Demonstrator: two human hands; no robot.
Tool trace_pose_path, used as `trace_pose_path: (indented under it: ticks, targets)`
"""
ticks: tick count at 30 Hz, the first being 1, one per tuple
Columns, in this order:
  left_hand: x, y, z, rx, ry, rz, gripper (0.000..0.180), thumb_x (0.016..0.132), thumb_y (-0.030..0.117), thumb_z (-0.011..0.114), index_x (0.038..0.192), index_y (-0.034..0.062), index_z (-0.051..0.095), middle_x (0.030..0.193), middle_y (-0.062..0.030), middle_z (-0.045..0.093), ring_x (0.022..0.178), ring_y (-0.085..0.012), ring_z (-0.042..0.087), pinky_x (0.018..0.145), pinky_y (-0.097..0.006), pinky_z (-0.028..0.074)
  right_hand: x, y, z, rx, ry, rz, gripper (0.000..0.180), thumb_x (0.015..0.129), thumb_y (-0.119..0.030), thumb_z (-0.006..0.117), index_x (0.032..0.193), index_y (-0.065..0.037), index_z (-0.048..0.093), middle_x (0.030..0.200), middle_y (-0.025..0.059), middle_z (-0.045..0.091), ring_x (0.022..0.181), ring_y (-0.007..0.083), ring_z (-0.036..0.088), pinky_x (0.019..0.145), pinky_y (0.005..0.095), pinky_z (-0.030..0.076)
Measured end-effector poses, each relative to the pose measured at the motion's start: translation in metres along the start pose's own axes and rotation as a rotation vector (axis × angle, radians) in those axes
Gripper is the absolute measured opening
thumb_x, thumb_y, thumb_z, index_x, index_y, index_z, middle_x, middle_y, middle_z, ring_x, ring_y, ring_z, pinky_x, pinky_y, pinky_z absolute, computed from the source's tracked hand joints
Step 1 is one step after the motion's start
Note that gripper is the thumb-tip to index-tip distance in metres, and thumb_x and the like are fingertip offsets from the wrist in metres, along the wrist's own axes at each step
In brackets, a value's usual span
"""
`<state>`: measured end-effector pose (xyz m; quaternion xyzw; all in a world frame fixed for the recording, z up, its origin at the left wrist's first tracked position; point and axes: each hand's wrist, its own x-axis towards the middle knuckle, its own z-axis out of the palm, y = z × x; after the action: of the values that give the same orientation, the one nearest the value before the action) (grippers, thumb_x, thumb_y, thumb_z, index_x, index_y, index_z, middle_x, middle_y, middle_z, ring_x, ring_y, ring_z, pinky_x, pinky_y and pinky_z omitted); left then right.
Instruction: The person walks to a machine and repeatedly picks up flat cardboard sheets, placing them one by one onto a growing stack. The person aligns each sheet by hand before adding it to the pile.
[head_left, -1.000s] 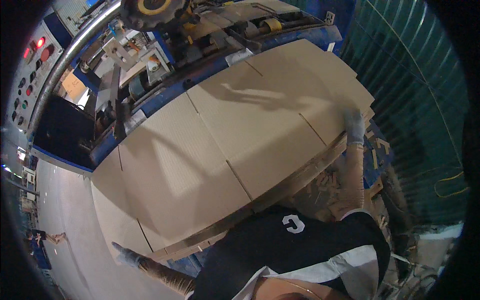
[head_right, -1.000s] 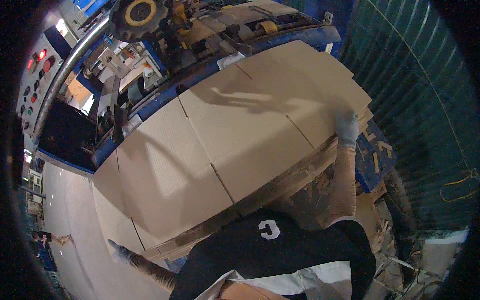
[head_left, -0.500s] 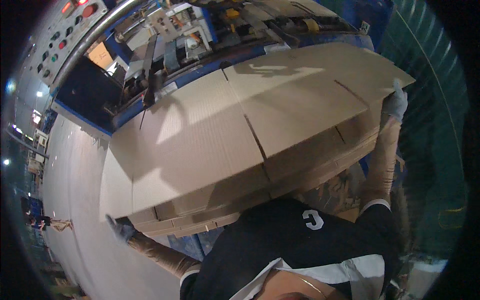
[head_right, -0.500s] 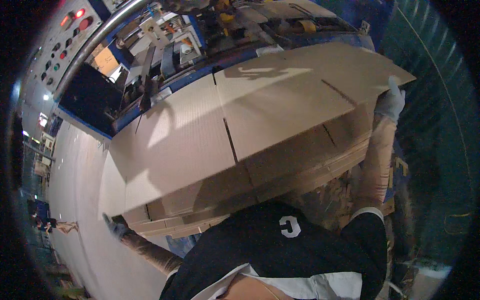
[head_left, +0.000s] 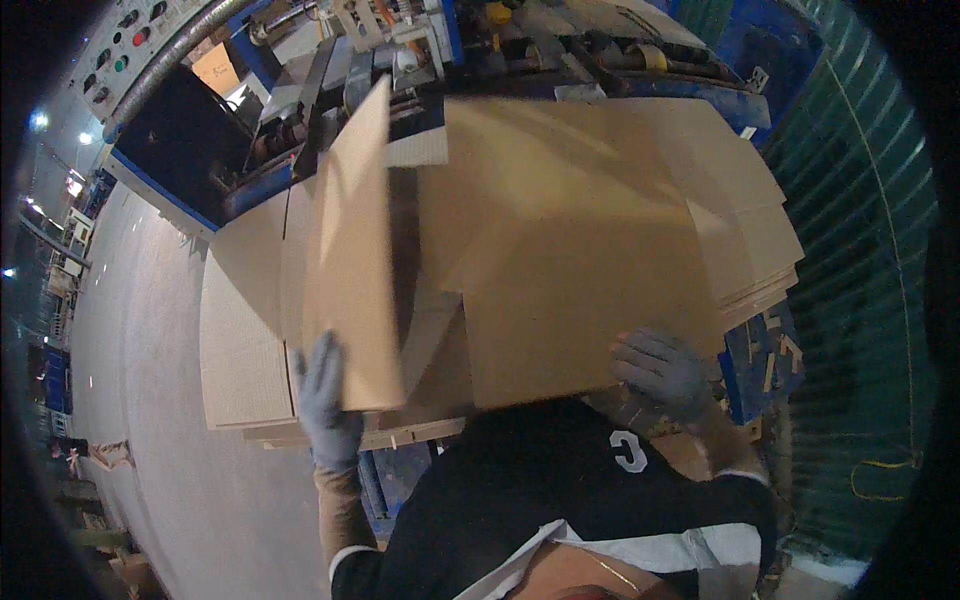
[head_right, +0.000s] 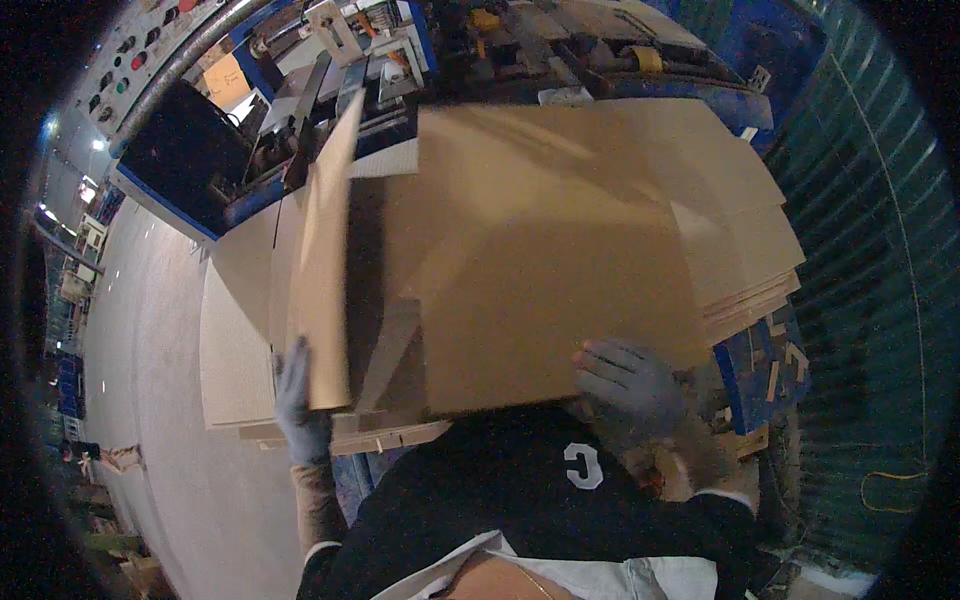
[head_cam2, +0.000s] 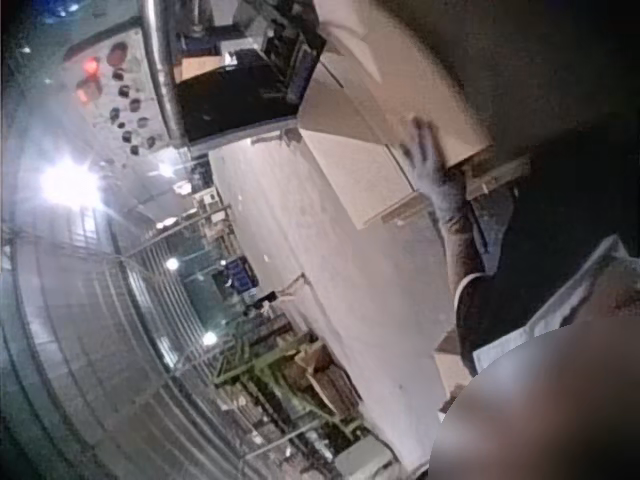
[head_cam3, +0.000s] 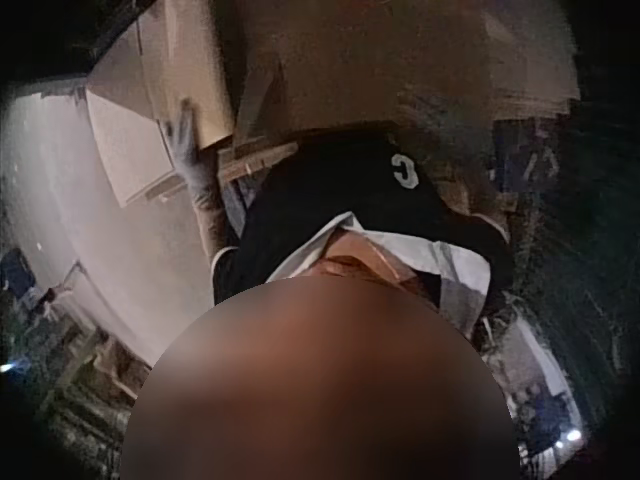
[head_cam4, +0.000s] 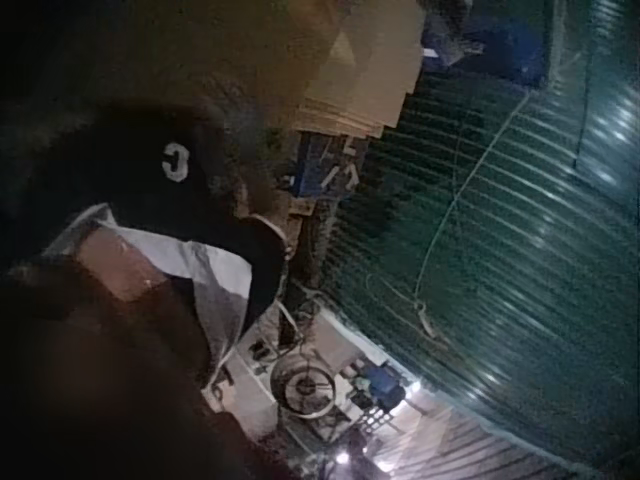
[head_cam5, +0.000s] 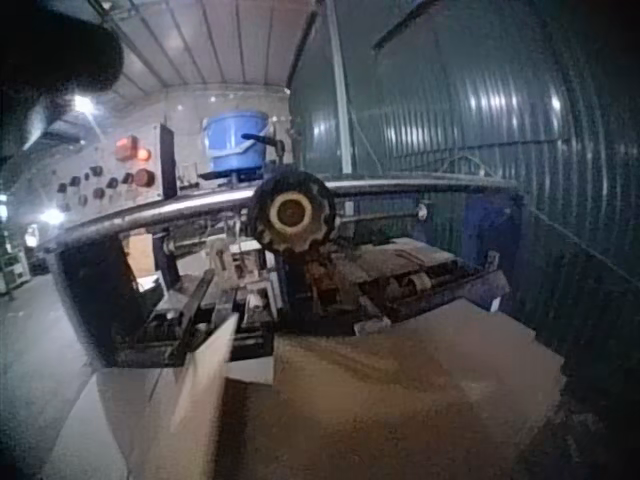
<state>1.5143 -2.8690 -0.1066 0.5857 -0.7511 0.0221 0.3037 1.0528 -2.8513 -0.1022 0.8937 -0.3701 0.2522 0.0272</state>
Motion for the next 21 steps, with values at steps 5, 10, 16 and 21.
trace_pose_path:
  ticks: [5, 10, 16, 21]
  targets:
    - [0.032, 0.031, 0.012, 0.210, -0.349, 0.294, 0.049, 0.078, 0.009, 0.054, 0.127, 0.0113, 0.055, 0.131, -0.0166, 0.053, 0.122, -0.0387, 0.048, 0.106, -0.054, 0.031, 0.018, 0.036, 0.016, -0.037, -0.115, -0.202, 0.032, 0.070, -0.013, 0.068, 0.102, -0.009, 0.065, 0.110, 0.0099, 0.067, 0.107, 0.0289, 0.062, 0.092, 0.0431, 0.050]
    - [0.034, 0.019, 0.014, 0.250, -0.400, 0.337, 0.047, 0.082, 0.012, 0.050, 0.129, 0.0127, 0.052, 0.135, -0.0156, 0.050, 0.122, -0.0378, 0.048, 0.103, -0.055, 0.033, 0.030, 0.060, 0.013, -0.082, -0.190, -0.205, 0.041, 0.078, -0.033, 0.066, 0.111, -0.008, 0.063, 0.120, 0.0124, 0.062, 0.114, 0.0308, 0.057, 0.097, 0.0457, 0.045]
    - [0.058, -0.007, 0.022, 0.271, -0.343, 0.368, 0.052, 0.080, 0.010, 0.050, 0.132, 0.0143, 0.049, 0.136, -0.0164, 0.048, 0.124, -0.0377, 0.046, 0.107, -0.058, 0.028, 0.055, 0.116, 0.001, -0.111, -0.274, 0.063, 0.066, 0.072, -0.054, 0.069, 0.117, -0.007, 0.060, 0.124, 0.0150, 0.058, 0.118, 0.0333, 0.052, 0.101, 0.0458, 0.039]
    - [0.094, -0.020, 0.045, 0.314, -0.103, 0.390, 0.059, 0.077, 0.014, 0.060, 0.134, 0.0106, 0.047, 0.137, -0.0182, 0.046, 0.128, -0.0377, 0.043, 0.111, -0.058, 0.023, 0.088, 0.152, 0.008, -0.137, -0.226, 0.071, 0.075, 0.072, -0.062, 0.065, 0.120, -0.005, 0.057, 0.125, 0.0166, 0.056, 0.118, 0.0345, 0.050, 0.101, 0.0443, 0.037]
